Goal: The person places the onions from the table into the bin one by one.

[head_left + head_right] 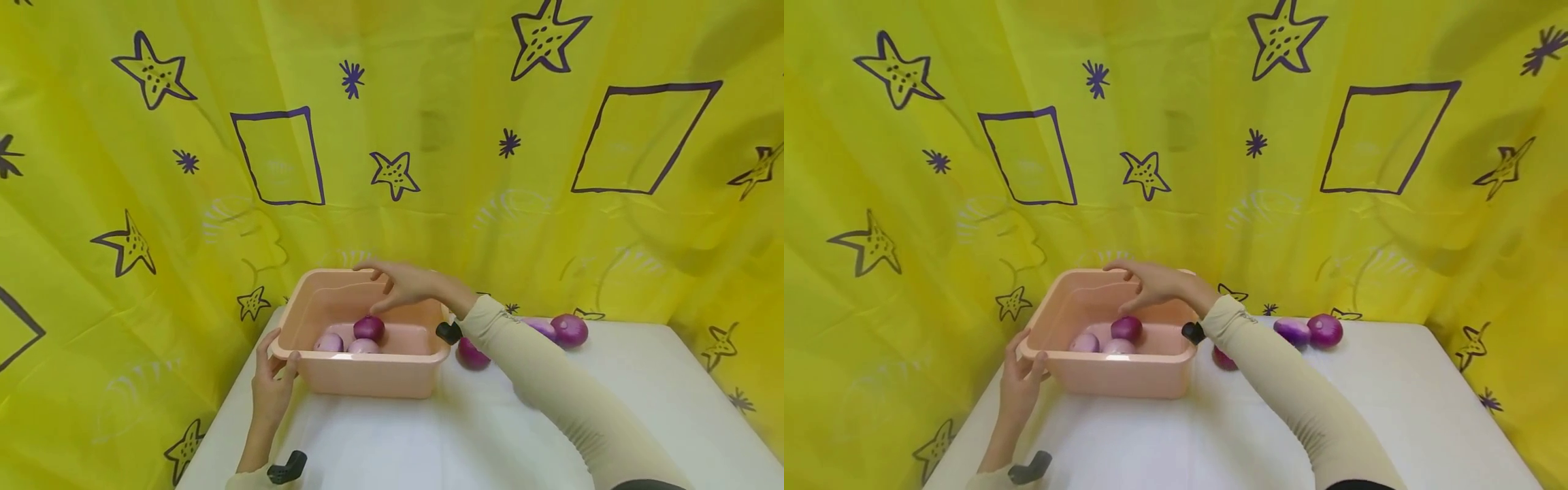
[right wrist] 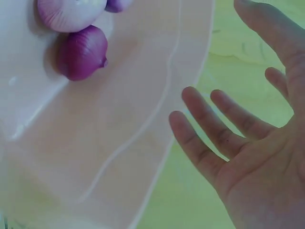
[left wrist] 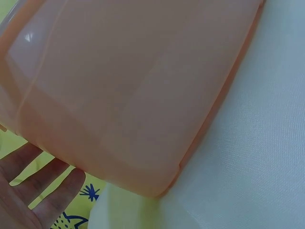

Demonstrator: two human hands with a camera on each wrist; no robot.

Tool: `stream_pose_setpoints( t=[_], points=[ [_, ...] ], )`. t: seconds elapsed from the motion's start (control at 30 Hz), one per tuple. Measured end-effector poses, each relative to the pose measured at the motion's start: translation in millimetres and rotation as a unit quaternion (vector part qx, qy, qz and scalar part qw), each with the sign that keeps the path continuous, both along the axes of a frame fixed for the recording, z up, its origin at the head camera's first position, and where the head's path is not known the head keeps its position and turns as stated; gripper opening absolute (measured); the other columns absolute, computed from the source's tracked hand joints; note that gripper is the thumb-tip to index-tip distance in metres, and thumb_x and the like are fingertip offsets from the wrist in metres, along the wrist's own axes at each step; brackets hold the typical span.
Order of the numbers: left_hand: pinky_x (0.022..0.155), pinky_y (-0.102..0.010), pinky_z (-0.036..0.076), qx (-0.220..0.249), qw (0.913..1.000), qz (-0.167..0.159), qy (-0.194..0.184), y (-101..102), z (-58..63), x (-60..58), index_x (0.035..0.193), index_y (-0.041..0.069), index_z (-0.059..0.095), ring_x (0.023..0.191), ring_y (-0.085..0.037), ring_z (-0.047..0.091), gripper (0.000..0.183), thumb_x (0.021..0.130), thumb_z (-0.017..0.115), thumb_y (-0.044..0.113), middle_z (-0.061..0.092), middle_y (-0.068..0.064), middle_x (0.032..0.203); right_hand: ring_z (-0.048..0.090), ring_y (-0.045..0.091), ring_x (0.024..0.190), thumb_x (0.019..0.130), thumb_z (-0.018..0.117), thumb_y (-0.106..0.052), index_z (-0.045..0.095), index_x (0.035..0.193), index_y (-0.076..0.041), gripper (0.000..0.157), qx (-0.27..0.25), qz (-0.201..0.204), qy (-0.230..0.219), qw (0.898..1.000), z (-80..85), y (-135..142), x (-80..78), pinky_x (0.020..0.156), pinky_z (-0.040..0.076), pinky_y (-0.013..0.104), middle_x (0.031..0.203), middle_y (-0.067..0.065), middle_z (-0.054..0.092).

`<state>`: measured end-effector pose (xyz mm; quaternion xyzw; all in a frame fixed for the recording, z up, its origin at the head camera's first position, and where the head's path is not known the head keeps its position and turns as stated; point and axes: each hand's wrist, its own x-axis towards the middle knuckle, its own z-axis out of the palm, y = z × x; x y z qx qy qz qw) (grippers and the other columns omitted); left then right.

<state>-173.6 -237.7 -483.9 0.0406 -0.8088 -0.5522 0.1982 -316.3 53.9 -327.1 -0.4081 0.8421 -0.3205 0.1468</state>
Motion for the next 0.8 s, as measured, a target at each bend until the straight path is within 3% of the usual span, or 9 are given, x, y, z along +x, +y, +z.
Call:
stream_pose_setpoints(
  t=[0.1,0.33,0.4,0.67,0.8],
  points=[
    [0.083,-0.013,0.052,0.002,1.0000,0.005,0.000,-1.1,-2.5,-0.3,0.157,0.026,0.031,0.121,-0.032,0.059,0.062,0.104,0.062,0.032,0.040,-0.014,0.160,0.066,0.037,0.109,0.086,0.085,-0.024,0.038,0.156,-0.021,0.085,-0.028,-0.004,0.012,1.000,5.2,13.6,4.3,0.089,0.059,0.043,0.142,0.026,0.053],
    [0.081,-0.012,0.052,0.005,1.0000,-0.003,0.008,-2.8,-3.0,-1.3,0.157,0.025,0.031,0.120,-0.034,0.060,0.063,0.104,0.063,0.028,0.039,-0.016,0.161,0.067,0.034,0.104,0.084,0.087,-0.020,0.045,0.153,-0.015,0.081,-0.069,-0.034,0.053,0.996,10.5,59.5,15.2,0.087,0.060,0.048,0.135,0.018,0.058],
    [0.081,-0.011,0.052,0.005,0.9999,-0.007,0.008,-2.9,-1.2,-0.9,0.158,0.024,0.030,0.121,-0.037,0.060,0.063,0.104,0.062,0.026,0.038,-0.018,0.161,0.067,0.032,0.104,0.084,0.088,-0.021,0.046,0.153,-0.016,0.080,-0.072,-0.046,0.061,0.994,9.5,73.5,17.0,0.087,0.059,0.049,0.136,0.016,0.059],
    [0.079,-0.012,0.053,0.001,0.9999,-0.008,0.009,-2.1,-0.9,-0.8,0.159,0.021,0.029,0.120,-0.040,0.061,0.064,0.104,0.062,0.021,0.040,-0.022,0.159,0.067,0.024,0.100,0.082,0.089,-0.021,0.048,0.151,-0.016,0.080,-0.082,-0.081,0.088,0.989,-1.9,125.2,28.5,0.082,0.060,0.036,0.134,0.015,0.062],
    [0.079,-0.012,0.053,-0.003,0.9999,0.000,0.012,-1.7,-2.4,-1.3,0.157,0.023,0.031,0.118,-0.037,0.061,0.061,0.104,0.062,0.023,0.042,-0.019,0.159,0.066,0.025,0.104,0.082,0.089,-0.022,0.049,0.150,-0.017,0.079,-0.082,-0.100,0.089,0.988,-11.5,148.5,38.3,0.086,0.060,0.042,0.135,0.012,0.061]
  ],
)
